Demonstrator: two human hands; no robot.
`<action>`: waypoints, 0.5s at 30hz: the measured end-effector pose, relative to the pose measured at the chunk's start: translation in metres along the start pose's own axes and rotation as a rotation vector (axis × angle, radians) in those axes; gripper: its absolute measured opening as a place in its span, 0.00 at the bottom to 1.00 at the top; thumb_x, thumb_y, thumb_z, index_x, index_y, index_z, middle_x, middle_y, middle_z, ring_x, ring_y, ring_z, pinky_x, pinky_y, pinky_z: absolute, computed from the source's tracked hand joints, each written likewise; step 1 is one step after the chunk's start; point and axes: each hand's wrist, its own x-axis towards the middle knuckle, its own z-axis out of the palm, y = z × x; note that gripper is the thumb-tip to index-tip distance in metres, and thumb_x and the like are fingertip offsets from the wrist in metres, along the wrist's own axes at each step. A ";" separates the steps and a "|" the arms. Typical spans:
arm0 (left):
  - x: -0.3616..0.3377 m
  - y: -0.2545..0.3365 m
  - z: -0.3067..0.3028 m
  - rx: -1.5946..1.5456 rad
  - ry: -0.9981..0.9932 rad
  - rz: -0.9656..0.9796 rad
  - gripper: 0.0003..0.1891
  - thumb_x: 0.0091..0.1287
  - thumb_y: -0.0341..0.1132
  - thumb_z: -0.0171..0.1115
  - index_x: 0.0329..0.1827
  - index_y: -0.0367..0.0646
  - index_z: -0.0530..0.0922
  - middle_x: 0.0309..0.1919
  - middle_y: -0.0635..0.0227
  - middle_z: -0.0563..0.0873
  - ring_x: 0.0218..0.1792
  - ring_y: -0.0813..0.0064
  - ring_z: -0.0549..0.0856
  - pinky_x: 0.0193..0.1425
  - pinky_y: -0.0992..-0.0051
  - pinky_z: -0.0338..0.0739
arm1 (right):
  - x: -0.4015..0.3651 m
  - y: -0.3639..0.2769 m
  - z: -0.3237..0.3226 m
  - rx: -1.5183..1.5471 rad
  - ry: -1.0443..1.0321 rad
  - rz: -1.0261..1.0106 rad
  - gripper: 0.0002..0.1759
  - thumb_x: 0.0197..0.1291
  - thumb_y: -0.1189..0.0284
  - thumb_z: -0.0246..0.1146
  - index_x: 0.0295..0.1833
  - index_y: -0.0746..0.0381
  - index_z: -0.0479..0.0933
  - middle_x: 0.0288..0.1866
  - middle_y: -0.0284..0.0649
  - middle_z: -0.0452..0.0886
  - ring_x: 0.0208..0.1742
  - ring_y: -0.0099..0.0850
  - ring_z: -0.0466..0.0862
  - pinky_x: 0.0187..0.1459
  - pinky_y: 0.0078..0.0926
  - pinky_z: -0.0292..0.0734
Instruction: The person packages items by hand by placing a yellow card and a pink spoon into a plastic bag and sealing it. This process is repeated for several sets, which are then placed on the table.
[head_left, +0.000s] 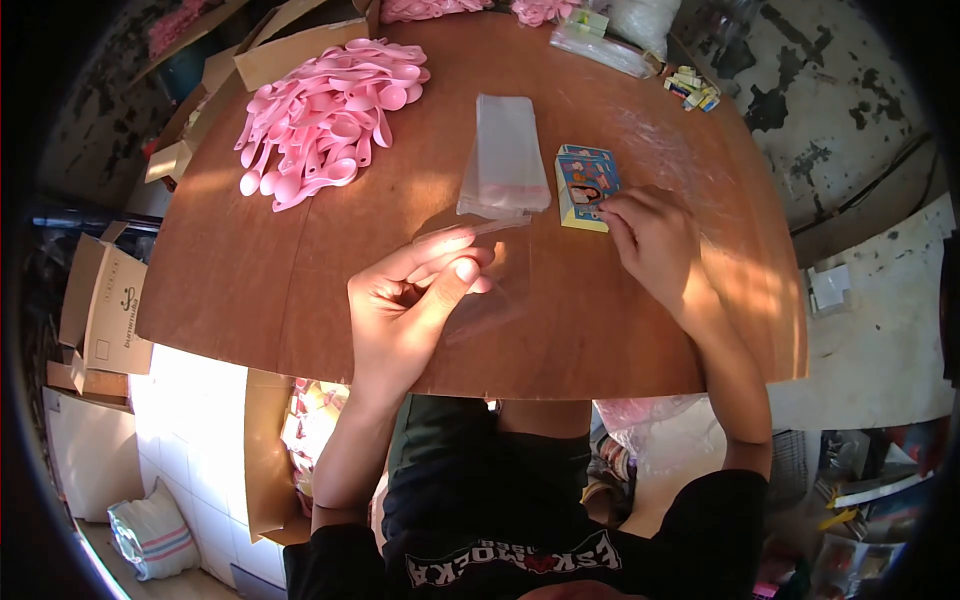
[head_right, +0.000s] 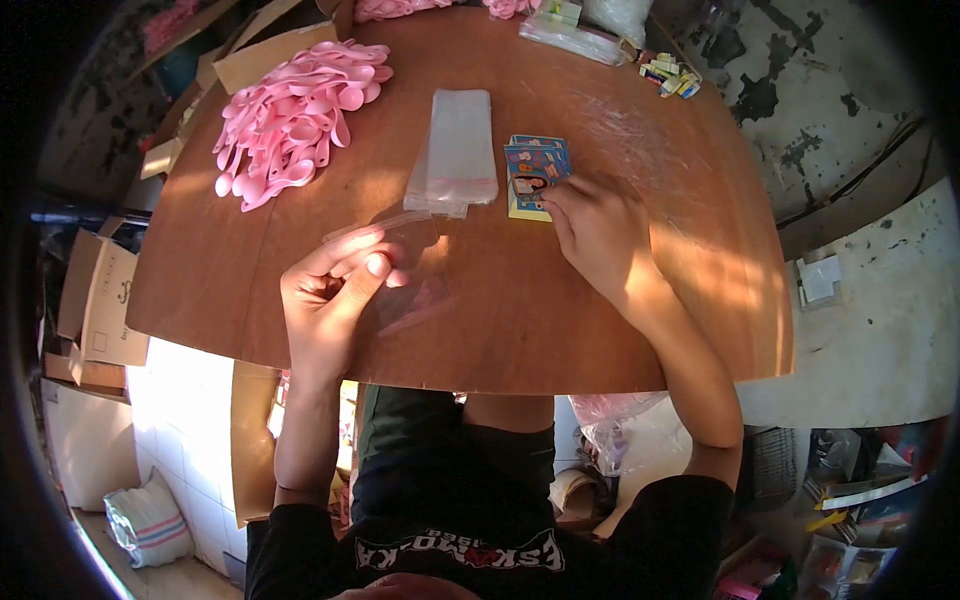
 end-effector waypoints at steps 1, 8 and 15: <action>0.000 -0.003 -0.001 -0.009 -0.017 0.018 0.13 0.68 0.25 0.64 0.54 0.36 0.81 0.39 0.57 0.88 0.36 0.73 0.86 0.44 0.72 0.83 | 0.000 0.000 0.000 -0.009 -0.011 0.007 0.06 0.54 0.78 0.67 0.39 0.63 0.84 0.39 0.40 0.86 0.40 0.42 0.83 0.44 0.36 0.78; 0.000 -0.009 -0.005 0.006 -0.013 -0.061 0.14 0.67 0.22 0.64 0.55 0.31 0.80 0.41 0.57 0.89 0.41 0.79 0.86 0.47 0.78 0.82 | 0.001 -0.021 -0.034 0.236 0.171 0.088 0.08 0.60 0.77 0.66 0.45 0.64 0.83 0.38 0.42 0.86 0.31 0.31 0.82 0.34 0.26 0.76; 0.003 0.006 0.010 0.150 -0.206 -0.162 0.14 0.67 0.19 0.59 0.55 0.29 0.79 0.43 0.63 0.90 0.45 0.82 0.86 0.50 0.81 0.81 | 0.005 -0.058 -0.058 0.857 0.192 0.177 0.08 0.65 0.78 0.64 0.47 0.72 0.81 0.39 0.40 0.85 0.39 0.20 0.80 0.42 0.16 0.75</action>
